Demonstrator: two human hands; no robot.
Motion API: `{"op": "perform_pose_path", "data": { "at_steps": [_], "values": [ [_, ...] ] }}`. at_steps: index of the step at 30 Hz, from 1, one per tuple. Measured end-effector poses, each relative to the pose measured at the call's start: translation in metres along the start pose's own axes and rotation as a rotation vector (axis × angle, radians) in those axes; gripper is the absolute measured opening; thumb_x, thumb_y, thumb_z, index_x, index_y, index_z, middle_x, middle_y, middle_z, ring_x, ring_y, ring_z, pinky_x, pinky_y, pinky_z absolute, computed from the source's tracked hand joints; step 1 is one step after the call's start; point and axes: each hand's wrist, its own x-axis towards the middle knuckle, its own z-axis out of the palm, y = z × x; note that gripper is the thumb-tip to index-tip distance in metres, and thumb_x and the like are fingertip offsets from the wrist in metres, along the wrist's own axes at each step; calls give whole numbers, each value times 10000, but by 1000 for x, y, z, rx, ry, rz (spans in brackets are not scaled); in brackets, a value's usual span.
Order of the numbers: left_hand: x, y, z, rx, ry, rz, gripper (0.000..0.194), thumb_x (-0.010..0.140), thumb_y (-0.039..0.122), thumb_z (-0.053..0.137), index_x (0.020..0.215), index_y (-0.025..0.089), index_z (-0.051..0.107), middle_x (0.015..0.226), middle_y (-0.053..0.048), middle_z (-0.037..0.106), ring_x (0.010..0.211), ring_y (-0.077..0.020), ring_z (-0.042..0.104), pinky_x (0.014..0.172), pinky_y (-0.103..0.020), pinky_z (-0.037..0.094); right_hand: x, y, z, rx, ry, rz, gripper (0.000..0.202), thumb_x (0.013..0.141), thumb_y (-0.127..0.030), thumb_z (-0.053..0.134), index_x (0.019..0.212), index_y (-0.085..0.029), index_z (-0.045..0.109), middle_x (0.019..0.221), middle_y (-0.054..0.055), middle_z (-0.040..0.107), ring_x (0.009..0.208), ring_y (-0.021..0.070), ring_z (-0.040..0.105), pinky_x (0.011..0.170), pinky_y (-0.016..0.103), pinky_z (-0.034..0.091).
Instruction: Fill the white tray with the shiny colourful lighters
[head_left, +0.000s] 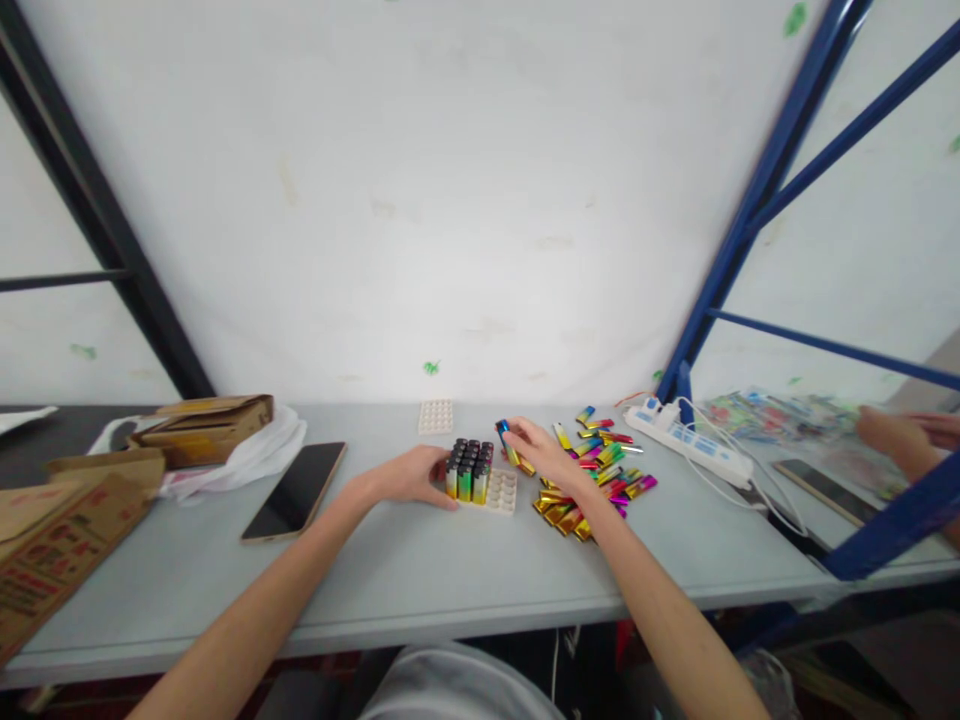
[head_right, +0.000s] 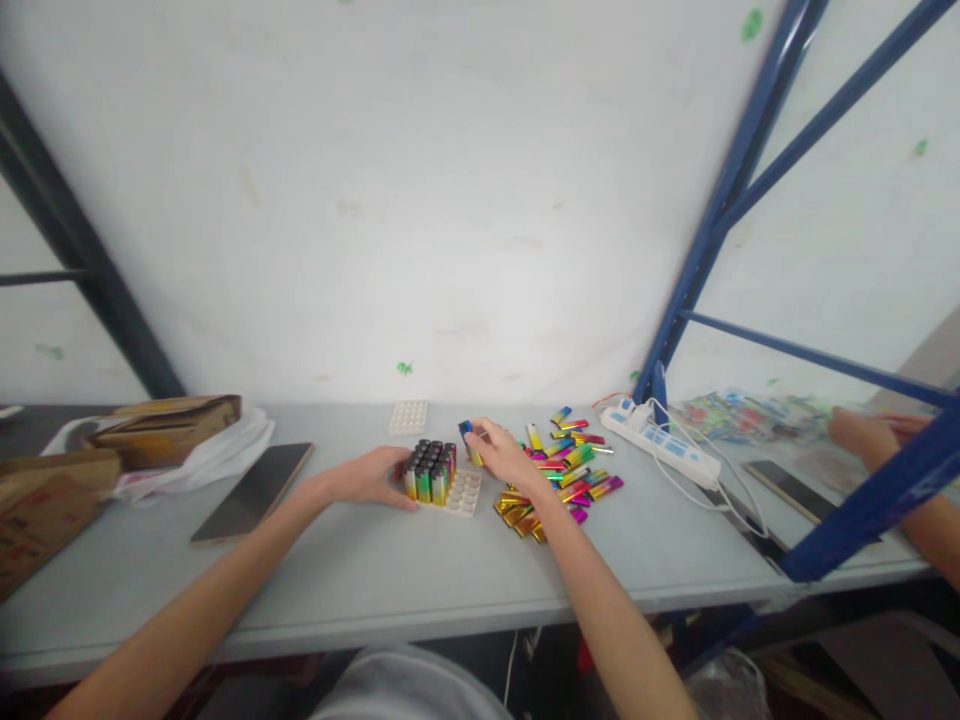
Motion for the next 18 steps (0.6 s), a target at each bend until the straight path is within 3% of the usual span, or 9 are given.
{"op": "perform_pose_path", "data": {
  "at_steps": [3, 7, 13, 16, 18],
  "values": [
    [0, 1, 0, -1, -7, -17, 577, 647, 596, 841, 997, 165, 683, 846, -10, 653, 764, -210, 581, 672, -281, 432, -2, 4, -1, -154, -46, -46, 284, 969, -438, 595, 1103, -192, 641, 1026, 75, 728, 916, 216, 665, 829, 334, 490],
    [0, 4, 0, -17, -21, 9, 587, 674, 609, 819, 1023, 158, 678, 864, -17, 662, 774, -209, 579, 684, -284, 444, -2, 4, -4, -339, -49, -33, 235, 974, -335, 617, 1169, -204, 627, 967, 70, 750, 877, 221, 691, 793, 320, 483],
    [0, 5, 1, 25, 3, 3, 563, 663, 609, 823, 969, 163, 666, 834, -15, 637, 747, -204, 568, 655, -276, 421, -4, -4, -4, -393, -129, -97, 148, 932, -246, 677, 1075, -210, 680, 890, 44, 745, 818, 209, 678, 781, 307, 482],
    [1, 2, 2, 18, 1, 22, 584, 666, 600, 828, 1022, 163, 674, 854, -22, 653, 748, -209, 577, 657, -281, 421, -5, -7, -7, -398, -185, -125, 133, 891, -310, 744, 969, -204, 724, 840, 34, 737, 757, 198, 654, 745, 291, 480],
    [2, 0, 3, 18, 1, 27, 595, 666, 604, 826, 1033, 162, 671, 866, -27, 662, 754, -213, 587, 660, -282, 425, -6, -8, -14, -370, -141, -134, 200, 937, -399, 693, 992, -213, 745, 914, 46, 761, 818, 207, 677, 783, 297, 495]
  ]
}}
